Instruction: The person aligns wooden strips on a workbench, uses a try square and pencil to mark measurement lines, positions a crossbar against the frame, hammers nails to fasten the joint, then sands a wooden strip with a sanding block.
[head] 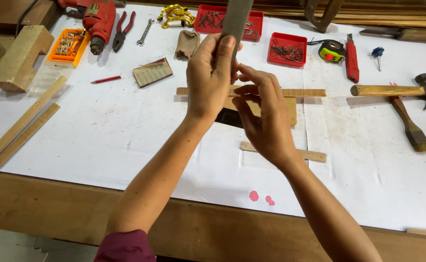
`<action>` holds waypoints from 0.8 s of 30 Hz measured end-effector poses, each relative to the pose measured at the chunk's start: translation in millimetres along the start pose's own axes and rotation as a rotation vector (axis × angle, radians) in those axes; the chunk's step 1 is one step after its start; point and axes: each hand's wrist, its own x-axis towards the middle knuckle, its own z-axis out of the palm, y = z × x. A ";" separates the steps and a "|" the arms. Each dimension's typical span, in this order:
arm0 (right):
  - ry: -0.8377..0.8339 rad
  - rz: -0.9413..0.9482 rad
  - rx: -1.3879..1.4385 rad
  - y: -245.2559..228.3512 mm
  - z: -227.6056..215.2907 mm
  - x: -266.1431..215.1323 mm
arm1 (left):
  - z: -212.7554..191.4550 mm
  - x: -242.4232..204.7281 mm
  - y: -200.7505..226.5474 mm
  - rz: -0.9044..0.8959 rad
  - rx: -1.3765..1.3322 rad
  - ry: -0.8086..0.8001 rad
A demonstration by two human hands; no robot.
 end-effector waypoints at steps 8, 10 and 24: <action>0.220 -0.116 -0.407 68.4 -53.3 -6.2 | 18.8 13.2 1.4 -0.006 0.276 -0.278; 0.248 -0.220 -0.602 71.3 -64.3 -6.4 | 19.0 9.8 -12.3 -0.001 0.328 -0.338; 0.064 -0.183 -0.987 153.2 -64.9 -45.1 | -19.8 13.2 -101.5 -0.014 0.441 -0.765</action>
